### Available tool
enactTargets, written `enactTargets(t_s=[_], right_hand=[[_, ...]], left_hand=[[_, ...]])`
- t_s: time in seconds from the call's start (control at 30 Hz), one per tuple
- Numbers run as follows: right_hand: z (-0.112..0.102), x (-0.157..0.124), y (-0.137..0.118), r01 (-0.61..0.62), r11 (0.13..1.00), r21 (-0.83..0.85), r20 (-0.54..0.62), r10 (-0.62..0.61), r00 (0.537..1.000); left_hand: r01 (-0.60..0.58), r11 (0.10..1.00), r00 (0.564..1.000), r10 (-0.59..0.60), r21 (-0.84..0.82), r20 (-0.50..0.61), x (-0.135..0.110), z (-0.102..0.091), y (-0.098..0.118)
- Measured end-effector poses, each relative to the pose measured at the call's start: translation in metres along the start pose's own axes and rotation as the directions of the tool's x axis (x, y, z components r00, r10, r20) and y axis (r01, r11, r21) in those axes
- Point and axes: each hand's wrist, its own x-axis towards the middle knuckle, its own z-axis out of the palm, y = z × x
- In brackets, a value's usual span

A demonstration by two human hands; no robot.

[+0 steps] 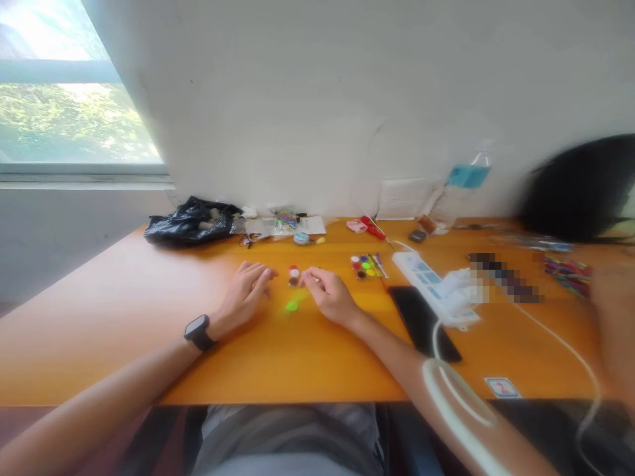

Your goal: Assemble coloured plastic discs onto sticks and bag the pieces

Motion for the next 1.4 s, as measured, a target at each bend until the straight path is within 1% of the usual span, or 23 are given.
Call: enactTargets(t_s=[0.1,0.2,0.27,0.37,0.43,0.53,0.6,0.67,0.8,1.03,1.27,1.4], right_hand=[[-0.003,0.002,0.003,-0.005,0.999,0.037,-0.09,0.009,0.996],[-0.006,0.006,0.008,-0.008,1.0,0.009,-0.132,0.01,0.991],[-0.007,0.008,0.012,-0.02,0.999,-0.048,-0.149,0.013,0.989],[-0.011,0.01,0.017,-0.053,0.977,-0.205,-0.17,0.018,0.985],[-0.014,0.012,0.02,-0.087,0.938,-0.335,-0.175,0.028,0.984],[-0.018,0.015,0.024,-0.147,0.842,-0.519,-0.173,0.065,0.983],[-0.019,0.016,0.026,-0.171,0.776,-0.607,-0.167,0.086,0.982],[-0.019,0.017,0.028,-0.177,0.733,-0.657,-0.153,0.1,0.983],[-0.02,0.017,0.029,-0.183,0.695,-0.696,-0.125,0.133,0.983],[-0.021,0.017,0.027,-0.194,0.662,-0.724,-0.106,0.171,0.98],[-0.021,0.018,0.025,-0.227,0.665,-0.712,-0.104,0.221,0.97],[-0.021,0.018,0.026,-0.222,0.682,-0.697,-0.12,0.194,0.974]], left_hand=[[-0.003,1.0,1.0,0.003,0.002,-0.01,0.0,-0.001,0.002],[-0.006,1.0,1.0,0.006,0.001,0.0,0.0,-0.001,0.003],[-0.009,1.0,1.0,0.009,-0.003,0.004,0.0,-0.001,0.003],[-0.014,1.0,1.0,0.014,-0.009,0.009,0.0,0.0,0.003],[-0.019,1.0,1.0,0.019,-0.017,0.009,0.0,0.001,0.002],[-0.026,0.999,1.0,0.026,-0.025,0.01,0.0,0.001,0.001],[-0.027,0.999,1.0,0.027,-0.026,0.012,0.0,0.001,0.001],[-0.03,0.999,0.999,0.03,-0.031,0.012,0.001,0.001,0.0],[-0.036,0.998,0.999,0.037,-0.043,0.022,0.002,0.001,-0.002],[-0.045,0.997,0.996,0.049,-0.055,0.073,0.004,0.001,-0.003],[-0.076,0.994,0.983,0.088,-0.076,0.162,0.005,-0.001,0.0],[-0.095,0.992,0.969,0.111,-0.084,0.219,0.004,-0.003,0.002]])
